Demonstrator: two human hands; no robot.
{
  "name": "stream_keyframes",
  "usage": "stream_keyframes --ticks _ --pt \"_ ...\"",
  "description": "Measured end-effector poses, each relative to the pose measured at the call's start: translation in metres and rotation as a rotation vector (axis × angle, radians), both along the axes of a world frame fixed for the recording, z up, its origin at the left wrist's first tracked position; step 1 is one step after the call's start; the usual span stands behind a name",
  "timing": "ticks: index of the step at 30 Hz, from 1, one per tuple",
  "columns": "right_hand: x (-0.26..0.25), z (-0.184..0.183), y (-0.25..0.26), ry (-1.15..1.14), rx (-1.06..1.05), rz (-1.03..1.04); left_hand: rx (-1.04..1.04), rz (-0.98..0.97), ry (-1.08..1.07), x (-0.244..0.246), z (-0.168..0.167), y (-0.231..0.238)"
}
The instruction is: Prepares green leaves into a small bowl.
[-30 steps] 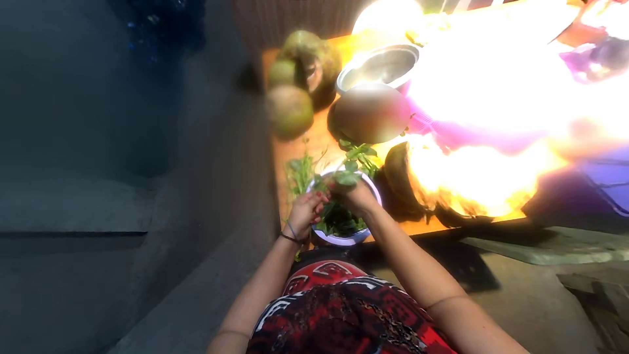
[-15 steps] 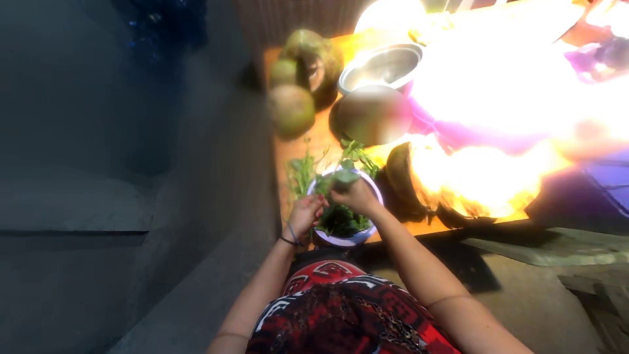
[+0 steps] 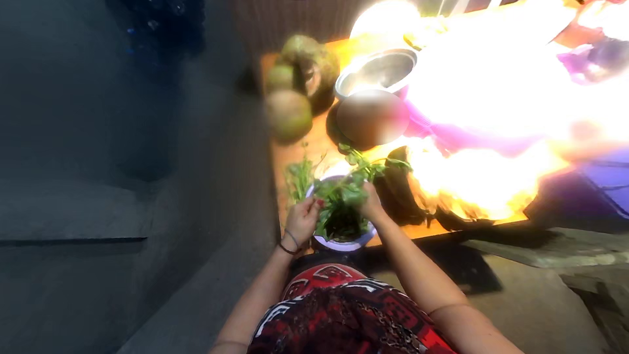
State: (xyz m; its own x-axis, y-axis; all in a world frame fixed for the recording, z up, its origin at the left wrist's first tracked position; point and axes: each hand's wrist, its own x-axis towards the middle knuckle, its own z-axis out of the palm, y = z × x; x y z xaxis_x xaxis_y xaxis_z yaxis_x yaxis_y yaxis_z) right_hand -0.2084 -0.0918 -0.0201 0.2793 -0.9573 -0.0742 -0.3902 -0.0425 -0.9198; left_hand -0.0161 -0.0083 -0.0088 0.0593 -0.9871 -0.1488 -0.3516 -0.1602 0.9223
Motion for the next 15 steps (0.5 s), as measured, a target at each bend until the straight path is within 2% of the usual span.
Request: stream_keyframes --ticks 1,3,6,8,15 --pt "-0.001 0.0 -0.003 -0.026 0.017 -0.064 -0.012 0.001 -0.024 0.002 0.002 0.0" --pt "-0.006 -0.005 -0.012 -0.216 0.189 -0.145 -0.03 0.005 -0.053 0.006 0.003 -0.002" --pt "-0.014 -0.02 -0.011 -0.632 0.312 -0.018 -0.059 0.003 -0.1 0.007 -0.002 -0.002" --pt "-0.013 -0.017 -0.009 -0.754 0.399 0.023 -0.102 -0.009 -0.143 0.006 -0.006 -0.003" --pt "-0.004 0.006 -0.015 -0.391 0.355 0.034 -0.036 0.012 -0.161 0.001 -0.008 -0.015"
